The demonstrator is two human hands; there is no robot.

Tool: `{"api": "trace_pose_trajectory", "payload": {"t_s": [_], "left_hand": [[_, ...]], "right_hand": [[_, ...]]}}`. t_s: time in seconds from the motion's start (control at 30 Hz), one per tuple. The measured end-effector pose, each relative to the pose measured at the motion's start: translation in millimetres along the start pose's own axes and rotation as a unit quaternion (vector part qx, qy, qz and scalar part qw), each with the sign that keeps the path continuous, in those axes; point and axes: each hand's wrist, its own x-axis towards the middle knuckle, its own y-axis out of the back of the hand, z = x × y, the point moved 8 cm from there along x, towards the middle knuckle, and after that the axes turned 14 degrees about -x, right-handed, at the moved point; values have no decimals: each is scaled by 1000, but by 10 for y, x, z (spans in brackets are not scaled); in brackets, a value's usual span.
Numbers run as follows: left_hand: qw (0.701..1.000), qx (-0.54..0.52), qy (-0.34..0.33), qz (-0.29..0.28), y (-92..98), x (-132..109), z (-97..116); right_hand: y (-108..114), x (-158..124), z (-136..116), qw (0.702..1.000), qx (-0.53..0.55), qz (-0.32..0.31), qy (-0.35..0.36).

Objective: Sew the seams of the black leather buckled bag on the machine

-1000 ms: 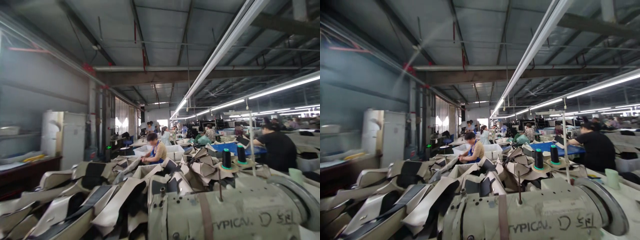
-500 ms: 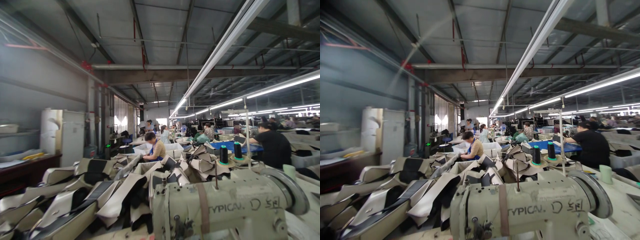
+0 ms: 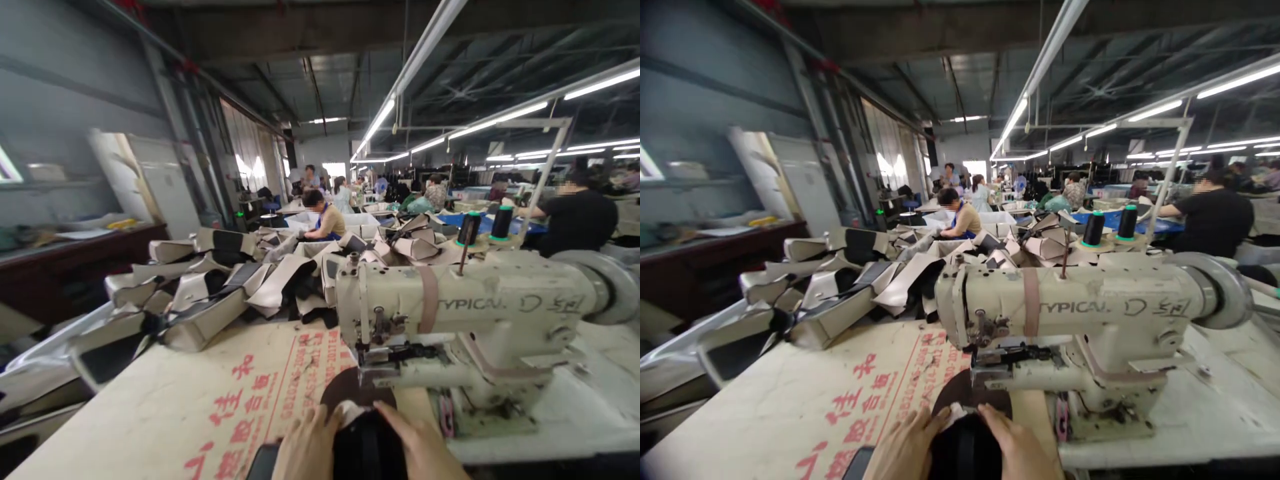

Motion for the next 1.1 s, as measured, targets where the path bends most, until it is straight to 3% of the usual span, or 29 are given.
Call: {"api": "trace_pose_trajectory", "payload": {"t_s": [0.2, 0.37, 0.67, 0.9, 1.1], "left_hand": [[981, -114, -150, -49, -56, 153, 211], [979, -81, -177, -56, -111, 212, 163], [957, -106, -269, -25, -85, 239, 215], [924, -86, -365, -70, -83, -29, 353], [929, -64, -351, -101, -172, -129, 293]], "right_hand": [[68, -30, 25, 997, -29, 65, 12], [165, 71, -26, 988, -90, 123, 22], [265, 223, -85, 989, -20, 118, 89], [92, -133, -229, 964, -87, 136, 212], [54, -142, -252, 977, -69, 73, 189]]}}
